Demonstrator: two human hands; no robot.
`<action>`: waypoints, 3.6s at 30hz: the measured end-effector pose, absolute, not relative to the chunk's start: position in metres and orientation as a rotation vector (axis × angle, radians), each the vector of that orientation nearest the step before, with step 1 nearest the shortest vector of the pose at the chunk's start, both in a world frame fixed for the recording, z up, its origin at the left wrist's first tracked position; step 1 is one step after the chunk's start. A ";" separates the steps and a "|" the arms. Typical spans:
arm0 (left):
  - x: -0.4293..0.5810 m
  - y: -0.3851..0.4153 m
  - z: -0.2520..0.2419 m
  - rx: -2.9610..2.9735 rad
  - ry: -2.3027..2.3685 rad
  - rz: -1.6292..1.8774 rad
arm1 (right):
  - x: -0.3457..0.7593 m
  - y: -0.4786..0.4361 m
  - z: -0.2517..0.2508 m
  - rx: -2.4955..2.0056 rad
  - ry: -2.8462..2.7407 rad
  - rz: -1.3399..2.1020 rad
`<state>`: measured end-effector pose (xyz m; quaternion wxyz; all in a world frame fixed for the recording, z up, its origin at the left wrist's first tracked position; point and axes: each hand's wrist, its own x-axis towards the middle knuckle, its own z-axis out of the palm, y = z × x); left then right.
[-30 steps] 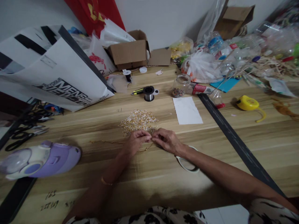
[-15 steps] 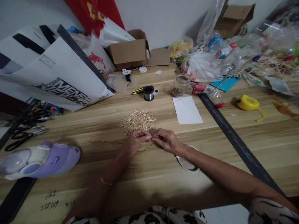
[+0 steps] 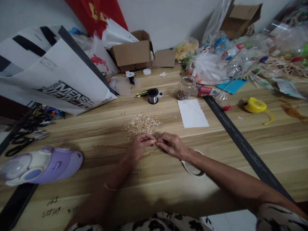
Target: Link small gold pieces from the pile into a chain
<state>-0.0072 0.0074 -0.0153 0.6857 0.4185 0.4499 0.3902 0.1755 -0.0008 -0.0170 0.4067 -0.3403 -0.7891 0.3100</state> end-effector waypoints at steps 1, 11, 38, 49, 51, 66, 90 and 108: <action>-0.007 0.007 -0.015 0.944 1.012 0.873 | 0.176 -0.001 -0.017 -0.864 -1.985 0.787; -0.008 0.008 -0.016 1.015 1.048 0.858 | 0.176 -0.001 -0.020 -0.876 -1.960 0.837; -0.008 0.007 -0.012 1.098 1.044 0.808 | 0.174 -0.004 -0.020 -0.924 -1.888 0.930; -0.008 0.006 -0.009 1.138 1.054 0.792 | 0.175 -0.004 -0.021 -0.929 -1.904 0.925; -0.009 0.006 -0.010 1.146 1.054 0.794 | 0.174 -0.004 -0.021 -0.929 -1.901 0.919; -0.007 0.005 -0.005 1.144 1.041 0.816 | 0.174 -0.004 -0.021 -0.923 -1.910 0.920; -0.009 0.007 -0.012 1.158 1.075 0.790 | 0.174 -0.003 -0.021 -0.900 -1.931 0.881; -0.010 0.007 -0.014 1.199 1.063 0.806 | 0.174 -0.003 -0.022 -0.908 -1.928 0.910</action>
